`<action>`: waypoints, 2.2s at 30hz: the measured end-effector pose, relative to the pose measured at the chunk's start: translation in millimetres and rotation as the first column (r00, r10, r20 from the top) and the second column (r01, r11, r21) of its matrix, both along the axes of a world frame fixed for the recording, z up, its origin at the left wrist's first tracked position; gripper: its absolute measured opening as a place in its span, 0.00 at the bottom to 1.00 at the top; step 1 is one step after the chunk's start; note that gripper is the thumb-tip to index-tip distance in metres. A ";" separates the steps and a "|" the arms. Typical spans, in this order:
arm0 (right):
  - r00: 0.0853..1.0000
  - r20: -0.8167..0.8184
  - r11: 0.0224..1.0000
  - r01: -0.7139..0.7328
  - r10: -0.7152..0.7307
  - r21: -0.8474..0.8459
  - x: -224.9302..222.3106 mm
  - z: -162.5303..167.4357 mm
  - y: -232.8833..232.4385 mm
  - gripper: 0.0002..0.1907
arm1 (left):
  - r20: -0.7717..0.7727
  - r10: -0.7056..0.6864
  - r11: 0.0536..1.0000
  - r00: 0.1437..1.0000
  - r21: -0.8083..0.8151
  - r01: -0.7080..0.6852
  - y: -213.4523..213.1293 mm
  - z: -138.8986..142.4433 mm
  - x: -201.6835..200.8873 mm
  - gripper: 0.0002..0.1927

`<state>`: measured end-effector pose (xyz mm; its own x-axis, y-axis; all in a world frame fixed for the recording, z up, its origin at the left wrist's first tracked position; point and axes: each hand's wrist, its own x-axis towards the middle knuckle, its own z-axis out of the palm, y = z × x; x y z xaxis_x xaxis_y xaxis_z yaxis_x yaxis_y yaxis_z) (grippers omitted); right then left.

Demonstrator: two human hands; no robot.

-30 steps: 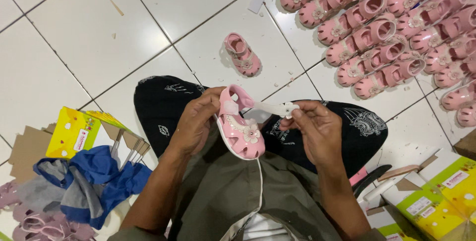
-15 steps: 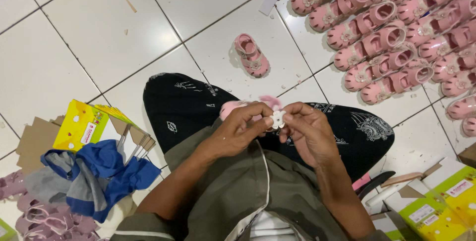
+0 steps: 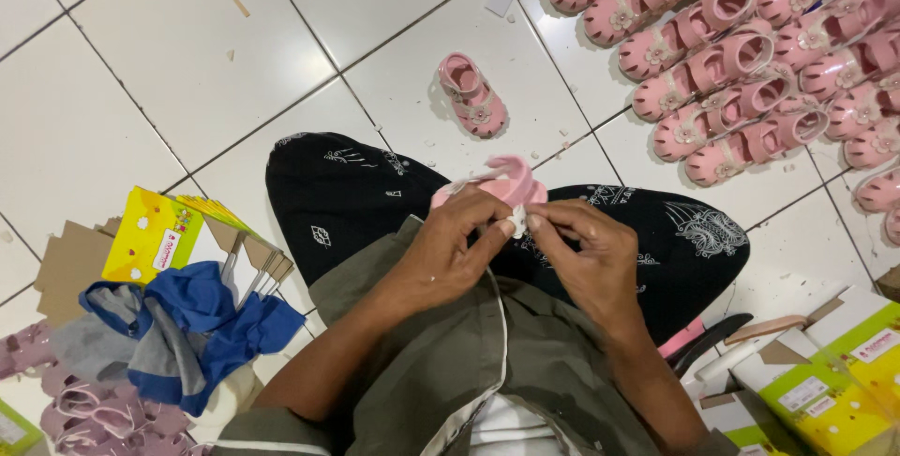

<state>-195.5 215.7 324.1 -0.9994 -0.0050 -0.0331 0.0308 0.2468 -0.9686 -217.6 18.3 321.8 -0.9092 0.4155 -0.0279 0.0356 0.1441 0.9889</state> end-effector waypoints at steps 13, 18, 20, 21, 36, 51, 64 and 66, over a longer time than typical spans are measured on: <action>0.991 0.001 0.990 -0.136 0.136 0.035 -2.3 2.0 9.8 0.09 | -0.219 -0.028 0.989 0.975 -0.145 -0.004 -0.6 19.7 -3.7 0.08; 0.987 0.142 0.963 -0.038 0.079 -0.268 -2.0 -14.7 10.0 0.09 | -0.086 -0.051 0.993 0.995 -0.111 0.042 -1.1 21.2 -6.7 0.09; 0.983 0.177 0.921 0.022 0.052 -0.390 -3.7 -18.5 8.9 0.11 | -0.057 -0.049 0.994 0.997 -0.100 0.043 -0.7 22.9 -9.5 0.09; 0.979 0.189 0.929 -0.004 0.080 -0.370 -3.0 -18.5 8.4 0.11 | -0.059 -0.047 0.995 0.997 -0.095 0.041 0.0 23.2 -10.4 0.09; 0.961 -0.047 0.843 -0.263 0.273 -0.470 -0.9 20.6 30.6 0.07 | 0.629 -0.058 0.970 0.775 0.220 -0.106 -35.9 -90.1 -68.6 0.32; 0.977 -0.214 0.894 -0.095 -0.001 -0.437 19.1 -0.7 44.2 0.16 | 0.536 -0.543 0.422 0.647 0.840 -0.341 17.9 -59.9 -34.8 0.26; 0.980 -0.139 0.988 -0.149 0.144 -0.032 1.0 20.7 20.0 0.10 | 0.500 0.056 0.854 0.864 0.424 -0.300 21.3 -17.9 -29.7 0.31; 0.993 -0.110 0.986 -0.052 0.035 -0.157 1.4 15.0 14.2 0.10 | 0.360 0.148 0.897 0.921 0.344 -0.278 23.3 -12.9 -26.1 0.31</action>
<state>-194.1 229.9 339.1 -0.9959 -0.0451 0.0784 -0.0821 0.0884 -0.9927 -243.7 41.6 308.9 -0.9456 0.2496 -0.2085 -0.2762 -0.2779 0.9200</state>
